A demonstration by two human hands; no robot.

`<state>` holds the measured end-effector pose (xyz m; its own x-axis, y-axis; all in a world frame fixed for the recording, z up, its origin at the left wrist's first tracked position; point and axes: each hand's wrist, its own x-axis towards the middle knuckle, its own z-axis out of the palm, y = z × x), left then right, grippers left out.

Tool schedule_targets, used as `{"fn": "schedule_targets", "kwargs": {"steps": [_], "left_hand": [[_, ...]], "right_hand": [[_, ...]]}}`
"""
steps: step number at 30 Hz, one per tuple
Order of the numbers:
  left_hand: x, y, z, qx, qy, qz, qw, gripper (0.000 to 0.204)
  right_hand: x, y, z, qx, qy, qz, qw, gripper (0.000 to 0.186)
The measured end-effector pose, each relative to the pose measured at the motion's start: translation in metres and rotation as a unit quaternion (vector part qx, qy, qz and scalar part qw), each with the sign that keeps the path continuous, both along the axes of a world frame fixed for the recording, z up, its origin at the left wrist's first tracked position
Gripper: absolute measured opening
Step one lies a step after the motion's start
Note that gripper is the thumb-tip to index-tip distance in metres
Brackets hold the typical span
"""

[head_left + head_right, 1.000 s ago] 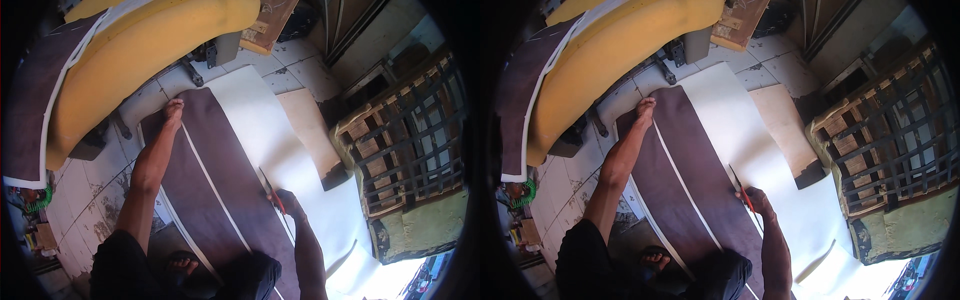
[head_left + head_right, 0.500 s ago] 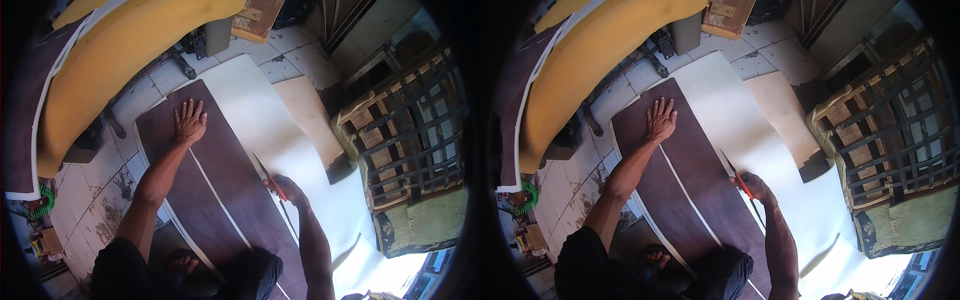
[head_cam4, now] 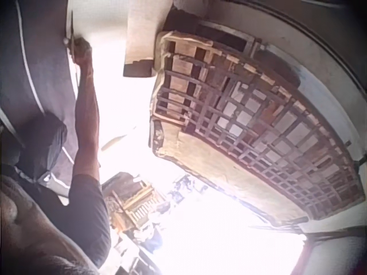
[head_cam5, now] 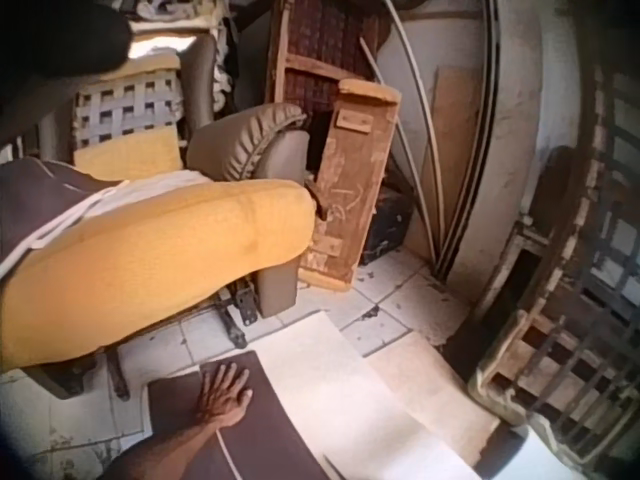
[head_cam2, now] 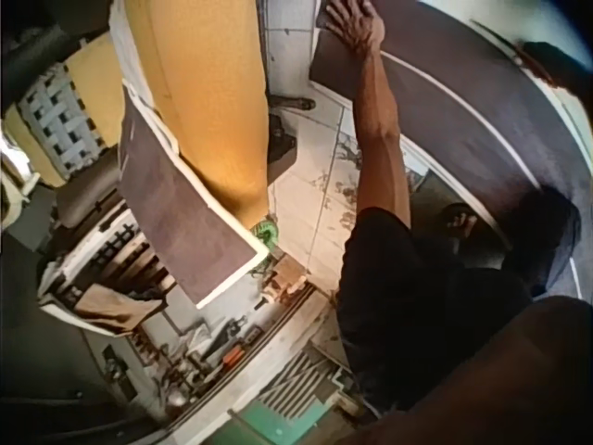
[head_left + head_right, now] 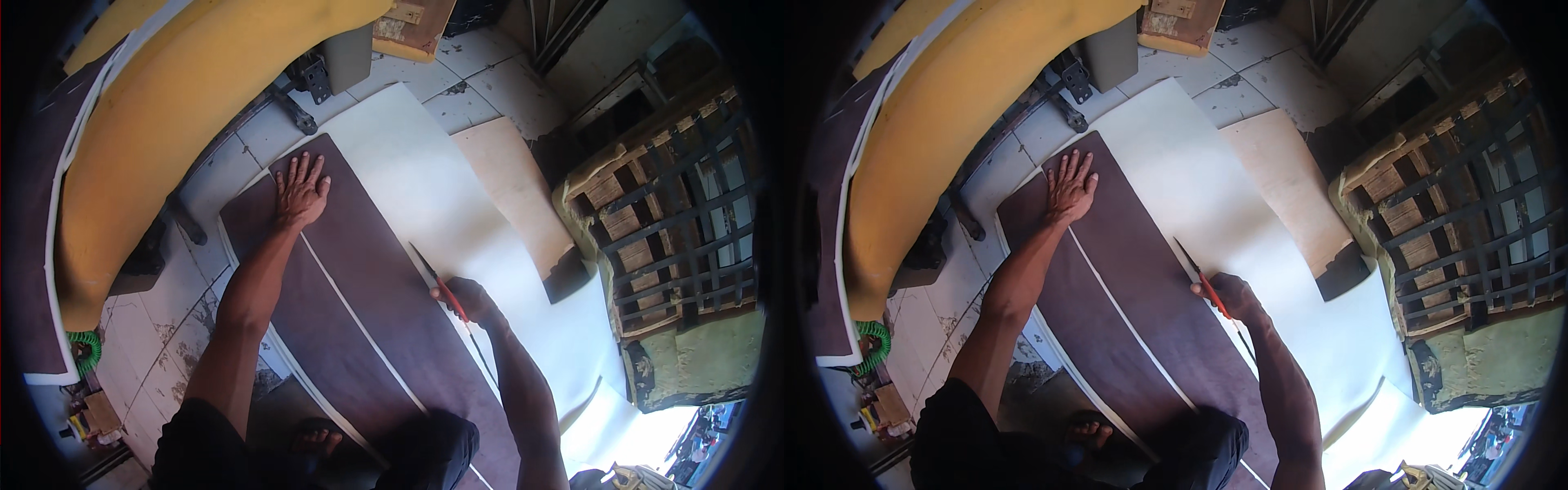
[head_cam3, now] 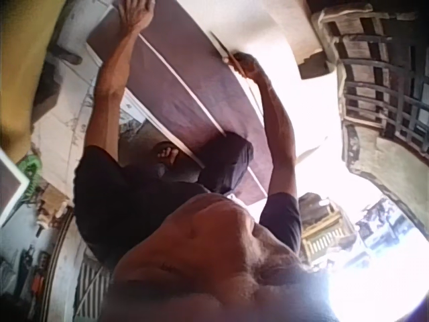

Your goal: The person cuts a piece of two-toned fabric using shears while it is laid out on the floor, sets aside a piece of foam, and then continues cutting down the center of the fabric strip.

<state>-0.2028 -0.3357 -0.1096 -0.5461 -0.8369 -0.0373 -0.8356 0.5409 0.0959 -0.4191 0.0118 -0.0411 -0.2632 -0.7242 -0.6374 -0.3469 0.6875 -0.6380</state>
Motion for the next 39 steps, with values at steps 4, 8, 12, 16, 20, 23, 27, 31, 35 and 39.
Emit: {"fn": "schedule_targets", "kwargs": {"steps": [4,8,12,16,20,23,27,31,35,39], "left_hand": [[0.0,-0.004,-0.003,-0.005,-0.005,0.002,1.0,0.061],[0.0,-0.004,-0.004,-0.019,-0.003,0.003,1.0,0.061],[0.001,-0.004,-0.003,-0.023,0.006,0.0,1.0,0.061],[0.0,-0.006,-0.003,-0.023,0.024,-0.009,0.999,0.061],[0.001,-0.006,0.001,-0.022,0.028,-0.01,0.999,0.06],[0.0,-0.007,0.002,-0.007,0.018,-0.011,1.0,0.061],[-0.001,-0.009,0.004,-0.008,0.013,-0.011,1.0,0.061],[0.0,-0.01,0.002,0.01,0.005,-0.005,1.0,0.063],[-0.001,-0.015,0.002,0.011,0.006,-0.008,1.0,0.063],[0.0,-0.014,0.006,-0.008,0.026,-0.017,0.999,0.062]], "right_hand": [[-0.006,-0.021,-0.004,0.048,-0.043,0.055,0.996,0.07],[-0.002,-0.036,-0.014,0.006,0.044,0.022,0.999,0.066],[-0.001,-0.049,-0.017,0.05,-0.015,0.035,0.998,0.073],[0.002,-0.069,-0.017,-0.012,0.045,0.004,0.999,0.075],[-0.001,-0.089,-0.019,-0.03,0.017,-0.008,0.999,0.073],[0.0,-0.101,-0.027,0.002,-0.02,0.011,1.0,0.07],[-0.001,-0.117,-0.034,-0.068,0.006,-0.009,0.998,0.068],[-0.005,-0.144,-0.036,0.028,-0.085,0.071,0.993,0.07],[0.002,-0.16,-0.03,-0.078,0.023,-0.014,0.997,0.066],[0.004,-0.179,-0.025,-0.001,0.064,0.04,0.997,0.07]]}}
